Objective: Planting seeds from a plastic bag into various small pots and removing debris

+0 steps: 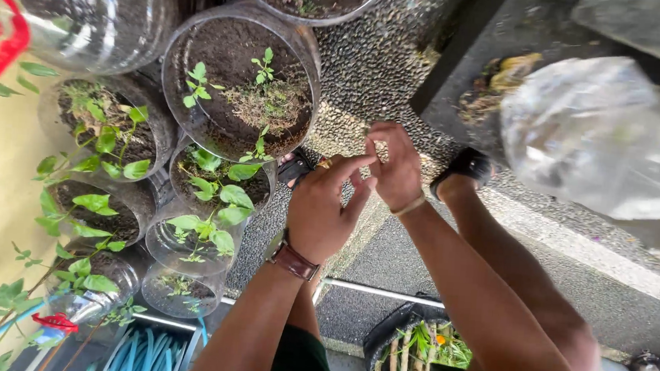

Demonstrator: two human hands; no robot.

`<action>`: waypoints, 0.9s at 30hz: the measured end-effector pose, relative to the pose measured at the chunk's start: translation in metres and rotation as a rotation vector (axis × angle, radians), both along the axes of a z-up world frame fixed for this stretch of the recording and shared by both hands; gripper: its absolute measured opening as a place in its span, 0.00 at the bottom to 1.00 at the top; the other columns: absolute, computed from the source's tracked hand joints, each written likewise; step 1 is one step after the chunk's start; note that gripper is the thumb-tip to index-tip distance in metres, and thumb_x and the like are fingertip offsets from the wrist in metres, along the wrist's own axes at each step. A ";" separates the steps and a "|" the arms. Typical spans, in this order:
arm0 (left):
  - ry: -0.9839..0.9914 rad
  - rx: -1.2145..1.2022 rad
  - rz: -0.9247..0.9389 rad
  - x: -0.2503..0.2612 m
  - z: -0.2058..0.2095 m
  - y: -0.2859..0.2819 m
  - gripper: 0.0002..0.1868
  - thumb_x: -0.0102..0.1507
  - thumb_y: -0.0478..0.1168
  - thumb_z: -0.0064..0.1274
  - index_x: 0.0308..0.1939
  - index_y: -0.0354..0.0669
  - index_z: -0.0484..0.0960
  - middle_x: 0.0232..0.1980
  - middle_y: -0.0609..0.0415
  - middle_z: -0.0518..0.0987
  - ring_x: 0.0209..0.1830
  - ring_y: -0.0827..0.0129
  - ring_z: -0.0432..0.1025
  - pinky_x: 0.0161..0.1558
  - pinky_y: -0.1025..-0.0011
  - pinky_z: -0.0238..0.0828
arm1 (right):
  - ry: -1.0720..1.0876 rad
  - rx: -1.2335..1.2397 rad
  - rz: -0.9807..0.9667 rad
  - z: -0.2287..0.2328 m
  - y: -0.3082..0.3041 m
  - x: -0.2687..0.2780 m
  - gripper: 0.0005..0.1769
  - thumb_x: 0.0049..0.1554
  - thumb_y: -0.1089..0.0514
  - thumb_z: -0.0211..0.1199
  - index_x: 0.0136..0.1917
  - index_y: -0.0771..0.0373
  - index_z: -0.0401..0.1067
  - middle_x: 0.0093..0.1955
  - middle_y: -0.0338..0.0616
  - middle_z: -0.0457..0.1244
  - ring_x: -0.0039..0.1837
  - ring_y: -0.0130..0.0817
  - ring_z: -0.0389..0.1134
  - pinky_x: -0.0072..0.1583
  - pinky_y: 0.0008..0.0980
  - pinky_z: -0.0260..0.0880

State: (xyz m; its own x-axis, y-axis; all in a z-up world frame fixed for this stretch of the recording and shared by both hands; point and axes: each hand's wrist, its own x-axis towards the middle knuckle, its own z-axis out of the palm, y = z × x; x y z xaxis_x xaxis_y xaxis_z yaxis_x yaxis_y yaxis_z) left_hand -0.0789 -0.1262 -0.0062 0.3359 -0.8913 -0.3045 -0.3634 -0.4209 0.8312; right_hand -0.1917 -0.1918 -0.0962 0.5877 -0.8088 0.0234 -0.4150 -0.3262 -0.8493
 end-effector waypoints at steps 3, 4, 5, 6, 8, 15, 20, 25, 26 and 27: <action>0.019 -0.025 0.000 0.003 0.035 -0.004 0.12 0.58 0.42 0.47 0.45 0.50 0.75 0.24 0.58 0.73 0.19 0.66 0.68 0.27 0.68 0.65 | 0.106 -0.210 -0.052 0.047 -0.025 -0.019 0.03 0.50 0.67 0.57 0.39 0.61 0.68 0.40 0.41 0.63 0.43 0.38 0.65 0.47 0.33 0.65; 0.016 -0.039 -0.007 0.002 0.043 -0.005 0.12 0.58 0.42 0.47 0.45 0.50 0.75 0.24 0.58 0.73 0.19 0.66 0.68 0.27 0.68 0.65 | 0.104 -0.222 -0.060 0.047 -0.034 -0.030 0.03 0.50 0.67 0.57 0.39 0.61 0.68 0.40 0.41 0.63 0.43 0.38 0.65 0.47 0.33 0.65; 0.016 -0.052 -0.021 0.001 0.050 -0.007 0.12 0.57 0.41 0.48 0.45 0.50 0.75 0.24 0.57 0.73 0.19 0.65 0.68 0.27 0.68 0.65 | 0.127 -0.311 -0.104 0.045 -0.044 -0.041 0.02 0.51 0.66 0.58 0.39 0.61 0.67 0.40 0.42 0.63 0.43 0.39 0.65 0.46 0.33 0.65; 0.019 -0.056 -0.033 -0.001 0.058 -0.005 0.12 0.57 0.41 0.48 0.45 0.50 0.75 0.24 0.57 0.73 0.19 0.64 0.68 0.27 0.67 0.65 | 0.155 -0.391 -0.145 0.044 -0.050 -0.054 0.01 0.52 0.65 0.58 0.40 0.61 0.67 0.40 0.42 0.62 0.42 0.39 0.64 0.46 0.32 0.65; 0.022 -0.061 -0.052 -0.006 0.070 -0.006 0.12 0.57 0.41 0.48 0.45 0.50 0.75 0.24 0.57 0.73 0.19 0.64 0.68 0.27 0.67 0.65 | 0.159 -0.417 -0.151 0.046 -0.067 -0.064 0.02 0.53 0.66 0.56 0.39 0.63 0.66 0.38 0.44 0.62 0.41 0.40 0.64 0.44 0.33 0.65; 0.018 -0.050 -0.123 -0.014 0.100 -0.009 0.12 0.58 0.43 0.47 0.45 0.51 0.75 0.26 0.56 0.74 0.22 0.59 0.69 0.28 0.64 0.66 | 0.301 -0.268 -0.214 0.089 -0.081 -0.064 0.16 0.47 0.72 0.63 0.47 0.69 0.61 0.41 0.51 0.60 0.43 0.44 0.65 0.46 0.36 0.69; -0.059 0.078 -0.224 -0.022 0.112 -0.011 0.14 0.60 0.48 0.41 0.48 0.53 0.71 0.32 0.66 0.76 0.25 0.73 0.68 0.27 0.72 0.64 | 0.327 -0.251 -0.245 0.095 -0.076 -0.063 0.14 0.49 0.76 0.52 0.49 0.69 0.59 0.44 0.53 0.63 0.44 0.41 0.68 0.45 0.32 0.73; -0.083 0.130 -0.267 -0.027 0.109 -0.012 0.15 0.60 0.49 0.41 0.49 0.54 0.70 0.33 0.67 0.75 0.25 0.75 0.67 0.28 0.73 0.64 | 0.366 -0.176 -0.230 0.102 -0.073 -0.067 0.15 0.52 0.75 0.48 0.52 0.67 0.58 0.46 0.57 0.65 0.45 0.48 0.69 0.44 0.40 0.74; -0.102 0.126 -0.269 -0.027 0.109 -0.014 0.14 0.60 0.49 0.41 0.48 0.55 0.70 0.32 0.66 0.75 0.26 0.72 0.68 0.29 0.71 0.64 | 0.341 -0.175 -0.232 0.105 -0.073 -0.067 0.14 0.52 0.75 0.47 0.52 0.67 0.58 0.45 0.56 0.64 0.43 0.48 0.69 0.43 0.40 0.74; -0.122 0.121 -0.271 -0.028 0.109 -0.016 0.14 0.59 0.49 0.42 0.48 0.55 0.71 0.31 0.66 0.76 0.27 0.69 0.69 0.29 0.69 0.64 | 0.315 -0.174 -0.234 0.108 -0.073 -0.067 0.14 0.52 0.76 0.46 0.51 0.67 0.58 0.45 0.54 0.64 0.41 0.47 0.69 0.41 0.40 0.74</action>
State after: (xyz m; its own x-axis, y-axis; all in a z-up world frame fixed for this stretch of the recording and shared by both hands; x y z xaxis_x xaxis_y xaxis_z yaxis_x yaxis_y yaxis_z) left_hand -0.1065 -0.1422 0.1030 0.1313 -0.9130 -0.3862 -0.5697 -0.3883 0.7243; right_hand -0.2591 -0.2647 0.0121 0.3895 -0.9208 0.0205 -0.7248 -0.3202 -0.6100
